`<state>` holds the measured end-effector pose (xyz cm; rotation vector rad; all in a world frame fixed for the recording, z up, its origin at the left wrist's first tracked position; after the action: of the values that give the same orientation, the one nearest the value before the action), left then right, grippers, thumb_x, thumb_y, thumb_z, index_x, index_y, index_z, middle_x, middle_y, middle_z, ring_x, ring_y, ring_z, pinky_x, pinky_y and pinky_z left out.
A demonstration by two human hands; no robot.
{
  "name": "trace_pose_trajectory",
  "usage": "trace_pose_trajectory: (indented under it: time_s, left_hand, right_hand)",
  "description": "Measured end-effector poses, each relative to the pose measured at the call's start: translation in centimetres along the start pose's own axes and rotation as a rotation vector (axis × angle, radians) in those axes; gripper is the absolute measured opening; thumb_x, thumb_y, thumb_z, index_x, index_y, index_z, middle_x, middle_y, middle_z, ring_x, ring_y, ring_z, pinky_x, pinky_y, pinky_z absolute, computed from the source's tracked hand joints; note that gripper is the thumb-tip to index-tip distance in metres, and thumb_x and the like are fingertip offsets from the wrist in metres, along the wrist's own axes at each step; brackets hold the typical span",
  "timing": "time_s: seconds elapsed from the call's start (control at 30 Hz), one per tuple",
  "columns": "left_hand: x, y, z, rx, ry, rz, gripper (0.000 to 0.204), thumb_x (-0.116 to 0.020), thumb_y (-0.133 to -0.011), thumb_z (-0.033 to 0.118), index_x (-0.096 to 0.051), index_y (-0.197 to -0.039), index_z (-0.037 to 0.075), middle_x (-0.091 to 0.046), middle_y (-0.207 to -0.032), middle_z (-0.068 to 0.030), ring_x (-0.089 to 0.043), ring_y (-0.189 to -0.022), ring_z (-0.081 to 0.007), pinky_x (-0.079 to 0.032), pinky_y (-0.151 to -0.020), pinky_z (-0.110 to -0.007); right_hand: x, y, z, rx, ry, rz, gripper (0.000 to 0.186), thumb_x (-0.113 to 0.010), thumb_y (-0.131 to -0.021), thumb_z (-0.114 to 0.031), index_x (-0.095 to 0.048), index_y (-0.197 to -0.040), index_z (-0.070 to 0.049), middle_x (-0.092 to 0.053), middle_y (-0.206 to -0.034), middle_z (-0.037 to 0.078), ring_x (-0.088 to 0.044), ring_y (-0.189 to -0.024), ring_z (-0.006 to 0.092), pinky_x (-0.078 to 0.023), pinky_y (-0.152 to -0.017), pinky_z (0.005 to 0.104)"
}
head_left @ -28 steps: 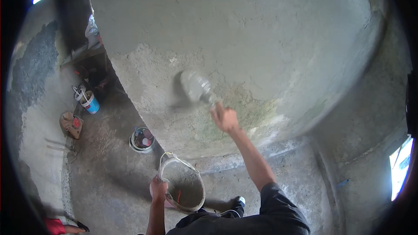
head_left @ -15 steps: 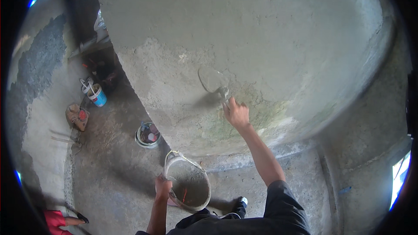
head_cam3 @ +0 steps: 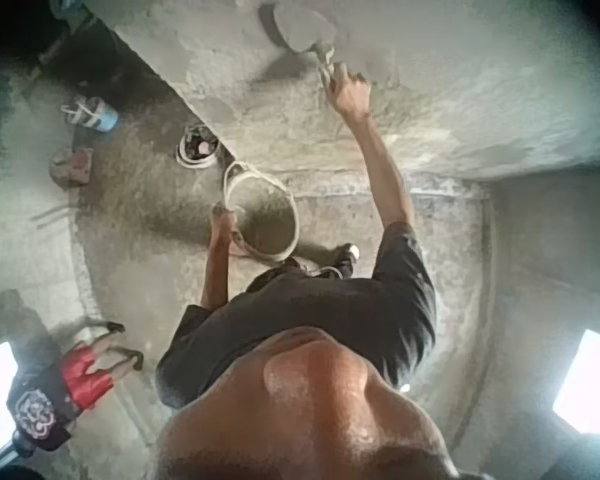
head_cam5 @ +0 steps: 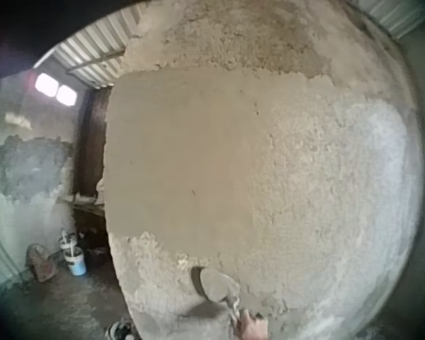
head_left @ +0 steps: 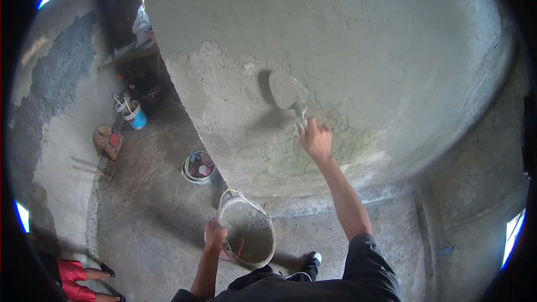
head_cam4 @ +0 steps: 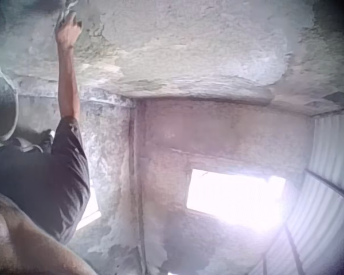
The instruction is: The person plasters a wall by scooping cement mixture from a bucket with a trowel and spreading it onto the wall surface.
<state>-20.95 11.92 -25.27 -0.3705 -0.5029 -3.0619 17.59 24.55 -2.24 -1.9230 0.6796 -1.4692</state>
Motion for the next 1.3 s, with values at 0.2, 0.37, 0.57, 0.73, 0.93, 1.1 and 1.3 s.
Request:
trace_pose_trajectory:
  time_s: [0.2, 0.37, 0.57, 0.73, 0.93, 1.1, 1.3]
  left_hand:
    - [-0.3, -0.4, 0.0, -0.007, -0.058, 0.019, 0.039, -0.052, -0.058, 0.008, -0.064, -0.094, 0.0, -0.062, -0.072, -0.0105, -0.059, -0.067, -0.0171, -0.045, -0.061, -0.031]
    - [0.5, -1.4, -2.0, 0.087, -0.156, 0.029, 0.041, -0.053, -0.058, 0.008, -0.065, -0.097, 0.001, -0.064, -0.074, -0.0105, -0.06, -0.069, -0.0178, -0.046, -0.063, -0.031]
    - [-0.8, -1.7, -1.2, 0.008, -0.089, -0.012, 0.037, -0.055, -0.06, 0.009, -0.065, -0.095, 0.002, -0.063, -0.072, -0.0107, -0.062, -0.067, -0.022, -0.046, -0.06, -0.033]
    - [-1.9, -1.6, -1.8, 0.047, -0.351, 0.0, 0.034, -0.056, -0.062, 0.008, -0.064, -0.095, 0.002, -0.063, -0.07, -0.0146, -0.063, -0.064, -0.0242, -0.046, -0.058, -0.034]
    - [-3.9, 0.0, 2.0, 0.004, -0.234, -0.02, 0.034, -0.056, -0.062, 0.004, -0.064, -0.094, 0.0, -0.06, -0.063, -0.0123, -0.058, -0.055, -0.0201, -0.045, -0.052, -0.035]
    - [-8.3, 0.7, 7.4, 0.038, 0.06, -0.131, 0.04, -0.054, -0.058, -0.002, -0.063, -0.097, 0.002, -0.051, -0.06, 0.0001, -0.049, -0.051, -0.0109, -0.037, -0.045, -0.026]
    - [-14.6, 3.4, 17.1, -0.199, 0.212, -0.43, 0.045, -0.051, -0.058, -0.007, -0.061, -0.101, -0.001, -0.056, -0.075, -0.0009, -0.05, -0.061, -0.0084, -0.04, -0.053, -0.024]
  right_hand:
    - [-5.8, 5.3, 0.9, -0.091, 0.051, -0.193, 0.025, -0.056, -0.089, -0.028, -0.043, -0.088, -0.007, -0.06, -0.058, 0.011, -0.06, -0.048, 0.027, -0.048, -0.059, 0.0409]
    - [-7.0, 10.3, 0.2, -0.09, 0.0, -0.329, 0.028, -0.054, -0.089, -0.032, -0.044, -0.089, -0.006, -0.061, -0.057, 0.013, -0.062, -0.05, 0.0285, -0.051, -0.065, 0.0423]
    - [-1.9, 0.7, 0.6, -0.078, 0.029, -0.165, 0.028, -0.056, -0.089, -0.032, -0.044, -0.088, -0.006, -0.061, -0.058, 0.012, -0.061, -0.049, 0.0291, -0.051, -0.067, 0.043]
    - [-5.5, 7.5, 4.3, -0.062, 0.089, -0.361, 0.035, -0.051, -0.091, -0.036, -0.046, -0.102, -0.004, -0.065, -0.068, 0.014, -0.064, -0.059, 0.03, -0.05, -0.071, 0.047]
    - [-4.7, 28.1, 6.9, -0.611, -0.01, -0.956, 0.05, -0.043, -0.089, -0.05, -0.055, -0.109, -0.006, -0.063, -0.092, 0.026, -0.06, -0.091, 0.0439, -0.046, -0.08, 0.0528]
    - [6.3, 39.8, 8.9, -0.849, -0.084, -0.814, 0.038, -0.044, -0.091, -0.04, -0.054, -0.105, -0.007, -0.062, -0.09, 0.026, -0.059, -0.089, 0.0442, -0.046, -0.076, 0.0521]
    - [21.9, 35.1, 9.2, -0.593, -0.032, -0.481, 0.023, -0.058, -0.087, -0.021, -0.048, -0.099, -0.005, -0.061, -0.075, 0.023, -0.061, -0.065, 0.0424, -0.046, -0.057, 0.0486]
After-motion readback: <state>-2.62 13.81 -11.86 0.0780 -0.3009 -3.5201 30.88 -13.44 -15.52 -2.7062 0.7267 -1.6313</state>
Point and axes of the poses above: each hand's wrist, its own y-axis away from the middle knuckle, its own x-axis out of the back of the hand, z = x × y, the point moved 9 cm from there along -y, towards the middle knuckle
